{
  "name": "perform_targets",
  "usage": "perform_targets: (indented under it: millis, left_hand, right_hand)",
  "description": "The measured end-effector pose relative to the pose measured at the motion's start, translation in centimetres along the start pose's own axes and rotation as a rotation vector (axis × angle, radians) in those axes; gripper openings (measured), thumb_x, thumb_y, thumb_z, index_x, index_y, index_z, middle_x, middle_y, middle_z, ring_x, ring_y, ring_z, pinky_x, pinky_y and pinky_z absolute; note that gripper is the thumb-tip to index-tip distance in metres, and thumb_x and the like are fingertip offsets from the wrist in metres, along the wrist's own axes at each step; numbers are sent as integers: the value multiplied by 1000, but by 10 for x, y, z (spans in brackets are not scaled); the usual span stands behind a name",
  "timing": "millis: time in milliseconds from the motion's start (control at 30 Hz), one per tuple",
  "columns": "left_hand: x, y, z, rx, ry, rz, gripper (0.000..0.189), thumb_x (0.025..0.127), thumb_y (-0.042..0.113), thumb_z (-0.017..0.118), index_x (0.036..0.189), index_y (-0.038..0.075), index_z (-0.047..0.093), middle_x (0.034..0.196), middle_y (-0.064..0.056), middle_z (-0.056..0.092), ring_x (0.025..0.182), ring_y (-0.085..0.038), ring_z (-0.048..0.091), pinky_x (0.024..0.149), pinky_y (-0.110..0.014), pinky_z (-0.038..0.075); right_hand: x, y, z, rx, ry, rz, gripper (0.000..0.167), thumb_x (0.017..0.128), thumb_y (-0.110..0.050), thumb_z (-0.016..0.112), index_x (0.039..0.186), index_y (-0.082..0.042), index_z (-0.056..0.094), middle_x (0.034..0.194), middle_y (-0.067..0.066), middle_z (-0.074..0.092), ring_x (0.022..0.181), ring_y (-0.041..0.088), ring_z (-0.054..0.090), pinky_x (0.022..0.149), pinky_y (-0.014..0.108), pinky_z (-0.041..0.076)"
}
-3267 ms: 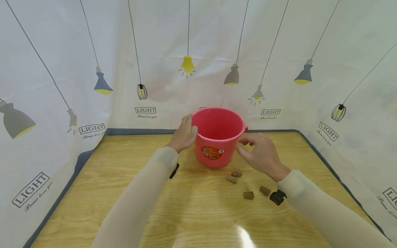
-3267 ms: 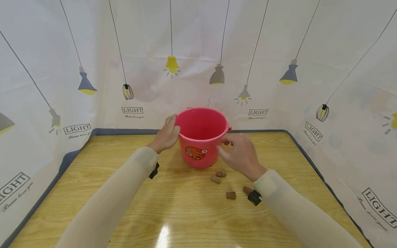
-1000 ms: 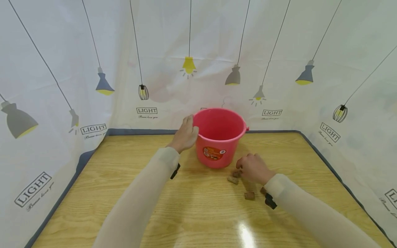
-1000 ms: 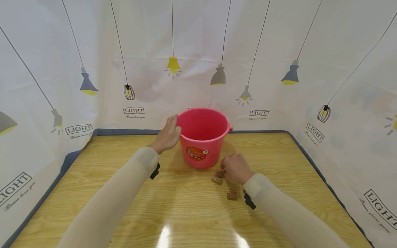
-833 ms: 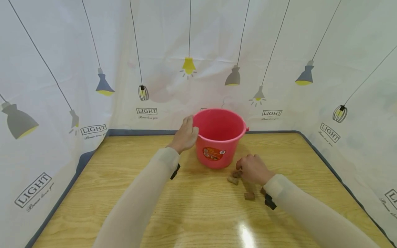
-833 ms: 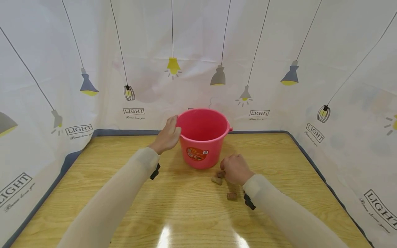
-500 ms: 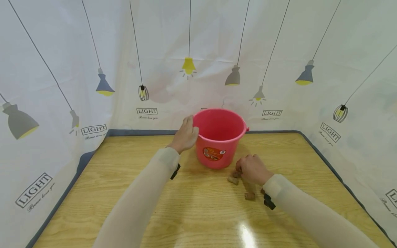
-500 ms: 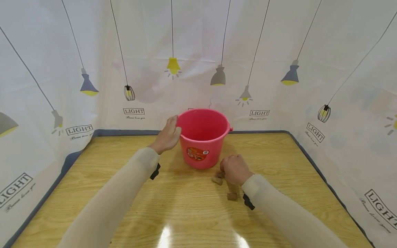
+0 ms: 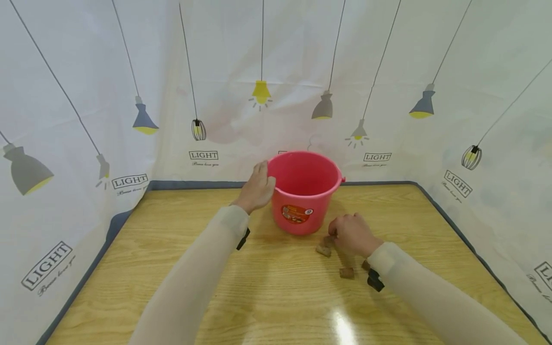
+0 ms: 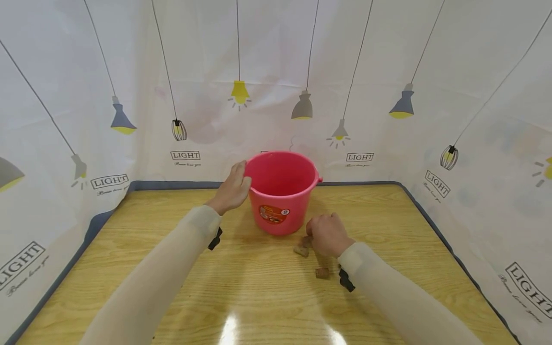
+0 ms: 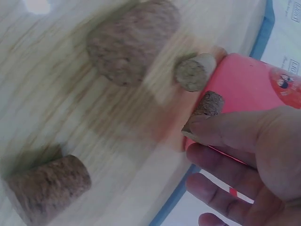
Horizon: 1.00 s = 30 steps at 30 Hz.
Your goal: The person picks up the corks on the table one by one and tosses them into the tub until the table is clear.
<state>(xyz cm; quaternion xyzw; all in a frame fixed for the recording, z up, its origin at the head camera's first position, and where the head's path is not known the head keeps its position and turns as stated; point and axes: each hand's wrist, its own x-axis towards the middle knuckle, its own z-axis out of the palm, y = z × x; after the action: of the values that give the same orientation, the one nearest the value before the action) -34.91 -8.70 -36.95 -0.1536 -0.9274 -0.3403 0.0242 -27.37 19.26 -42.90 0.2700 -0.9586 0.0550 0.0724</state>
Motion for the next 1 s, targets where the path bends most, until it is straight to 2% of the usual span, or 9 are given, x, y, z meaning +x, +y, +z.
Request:
perform_targets:
  millis: [167,400,533,633,833,1000]
  left_hand:
    - [0,1,0,-2,0,-1,68,106,34,20,165,5,3,171,-13,7,156,-30,15,124,-48,19]
    - [-1,2,-1,-8,2,-15,67,106,32,23,165,5,4,171,-11,7,155,-30,17,124,-49,21]
    - [-1,2,-1,-7,-1,-24,68,106,34,22,165,5,4,171,-10,7,155,-30,17,124,-49,21]
    - [-1,2,0,-4,-1,-24,69,106,35,22,165,6,4,171,-10,7,155,-30,18,124,-50,22]
    - [-1,3,-1,-4,-2,-20,69,106,35,22,165,6,3,171,-10,7,155,-30,17,124,-50,21]
    - [-1,1,-1,-3,-2,-13,68,106,35,21,165,5,4,171,-11,7,156,-30,16,124,-49,20]
  right_hand:
    - [-1,-1,-8,49,14,32,18,86,-27,84,71,-20,77,69,-10,70,65,12,60,68,42,43]
    - [-3,-4,-20,116,55,51,13,85,-26,85,79,-16,80,76,-7,74,74,17,68,83,53,51]
    - [-5,-5,-27,144,94,25,12,84,-24,86,81,-15,81,79,-6,75,77,20,72,75,45,56]
    - [-6,-6,-34,147,99,28,10,84,-23,86,82,-15,80,79,-6,75,76,19,71,71,41,56]
    - [-8,-10,-48,141,113,43,7,81,-18,87,83,-16,81,77,-8,73,72,13,66,69,39,55]
    - [-8,-14,-55,142,129,44,7,80,-12,86,83,-17,81,77,-8,72,71,12,63,69,37,55]
